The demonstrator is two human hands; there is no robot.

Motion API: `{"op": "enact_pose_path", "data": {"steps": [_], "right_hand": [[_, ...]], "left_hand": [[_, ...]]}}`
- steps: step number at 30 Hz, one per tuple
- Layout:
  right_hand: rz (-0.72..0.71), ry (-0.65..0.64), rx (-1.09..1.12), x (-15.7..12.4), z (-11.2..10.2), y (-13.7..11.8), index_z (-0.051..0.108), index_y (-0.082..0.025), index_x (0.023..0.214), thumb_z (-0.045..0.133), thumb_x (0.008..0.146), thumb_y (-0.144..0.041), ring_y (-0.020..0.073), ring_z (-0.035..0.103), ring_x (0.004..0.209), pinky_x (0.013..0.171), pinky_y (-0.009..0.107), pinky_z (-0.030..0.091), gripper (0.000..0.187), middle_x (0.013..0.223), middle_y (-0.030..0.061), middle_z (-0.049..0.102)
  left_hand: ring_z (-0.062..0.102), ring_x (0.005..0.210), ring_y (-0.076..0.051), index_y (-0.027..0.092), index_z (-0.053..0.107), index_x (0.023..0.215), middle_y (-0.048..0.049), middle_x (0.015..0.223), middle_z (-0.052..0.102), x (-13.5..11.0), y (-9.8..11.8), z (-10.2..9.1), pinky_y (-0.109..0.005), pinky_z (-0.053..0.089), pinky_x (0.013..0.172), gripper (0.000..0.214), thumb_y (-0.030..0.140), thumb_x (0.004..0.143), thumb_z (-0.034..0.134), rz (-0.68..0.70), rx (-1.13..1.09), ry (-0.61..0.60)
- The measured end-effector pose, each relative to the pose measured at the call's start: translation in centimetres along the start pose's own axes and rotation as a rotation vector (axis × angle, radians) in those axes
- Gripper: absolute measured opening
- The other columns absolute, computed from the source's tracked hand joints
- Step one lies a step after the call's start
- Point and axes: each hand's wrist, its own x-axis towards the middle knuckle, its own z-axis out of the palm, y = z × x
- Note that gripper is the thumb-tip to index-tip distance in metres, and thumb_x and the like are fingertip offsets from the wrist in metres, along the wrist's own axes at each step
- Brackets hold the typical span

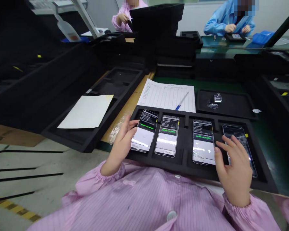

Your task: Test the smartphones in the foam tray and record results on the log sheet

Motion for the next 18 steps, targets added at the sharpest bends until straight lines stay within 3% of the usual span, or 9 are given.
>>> {"op": "enact_pose_path", "data": {"steps": [2,4,5,7,9,11,14,18], "right_hand": [[0.012,0.036,0.12,0.3,-0.4,-1.4,0.07,-0.017,0.102,0.053,0.099,-0.035,0.0326,0.057,0.129,0.112,0.053,0.041,0.025,0.122,0.015,0.069],[0.02,-0.035,0.301,0.6,-0.7,-3.3,0.071,-0.021,0.101,0.057,0.098,-0.031,0.0291,0.06,0.125,0.11,0.048,0.044,0.018,0.125,0.0111,0.068],[0.031,-0.137,0.412,0.8,-0.7,-4.4,0.071,-0.022,0.102,0.058,0.097,-0.031,0.0273,0.062,0.122,0.107,0.045,0.047,0.016,0.125,0.0093,0.069],[0.104,-0.472,0.672,1.0,-0.3,-6.7,0.068,-0.024,0.107,0.059,0.098,-0.033,0.0234,0.068,0.109,0.095,0.038,0.055,0.016,0.118,0.008,0.071],[0.224,-0.858,0.947,1.2,0.7,-9.1,0.062,-0.024,0.115,0.062,0.096,-0.036,0.0194,0.071,0.093,0.079,0.032,0.059,0.023,0.111,0.0086,0.072],[0.318,-1.065,1.187,1.4,2.0,-11.1,0.055,-0.022,0.119,0.069,0.09,-0.04,0.0163,0.07,0.084,0.07,0.027,0.058,0.036,0.113,0.0098,0.07],[0.349,-1.041,1.344,1.4,3.7,-13.1,0.058,-0.018,0.106,0.068,0.089,-0.048,0.0131,0.068,0.071,0.057,0.022,0.052,0.036,0.1,0.0084,0.071],[0.353,-0.89,1.19,1.2,4.1,-13.6,0.06,-0.017,0.079,0.061,0.093,-0.05,0.0088,0.054,0.045,0.044,0.021,0.041,0.036,0.068,0.0027,0.067]], "left_hand": [[0.06,0.121,-0.027,0.018,0.025,0.156,-0.0148,0.135,0.059,0.6,0.2,-0.4,-0.047,0.048,0.104,0.08,0.036,0.086,0.06,-0.1,-0.159,-0.11],[0.067,0.109,-0.028,0.018,0.031,0.154,-0.0128,0.122,0.068,1.2,0.7,-1.2,-0.044,0.055,0.093,0.087,0.031,0.078,0.072,-0.178,-0.216,-0.278],[0.069,0.103,-0.028,0.017,0.036,0.151,-0.0115,0.116,0.071,1.4,1.1,-1.6,-0.043,0.056,0.088,0.087,0.028,0.074,0.076,-0.193,-0.243,-0.347],[0.071,0.096,-0.027,0.017,0.049,0.139,-0.0101,0.11,0.073,1.2,2.1,-2.2,-0.04,0.059,0.083,0.075,0.026,0.071,0.079,-0.158,-0.344,-0.39],[0.072,0.097,-0.025,0.018,0.058,0.123,-0.009,0.111,0.073,0.1,3.1,-2.0,-0.037,0.06,0.081,0.055,0.028,0.073,0.08,-0.061,-0.487,-0.292],[0.072,0.095,-0.023,0.02,0.059,0.113,-0.0066,0.109,0.073,-1.7,3.8,-1.0,-0.033,0.061,0.078,0.041,0.028,0.078,0.079,0.031,-0.583,-0.134],[0.073,0.085,-0.017,0.023,0.055,0.112,-0.0018,0.1,0.074,-4.2,4.0,1.3,-0.027,0.061,0.071,0.035,0.028,0.084,0.075,0.138,-0.632,0.014],[0.073,0.091,-0.016,0.025,0.051,0.123,-0.0013,0.103,0.073,-5.4,3.5,3.5,-0.028,0.061,0.081,0.039,0.03,0.089,0.071,0.272,-0.609,0.142]]}}
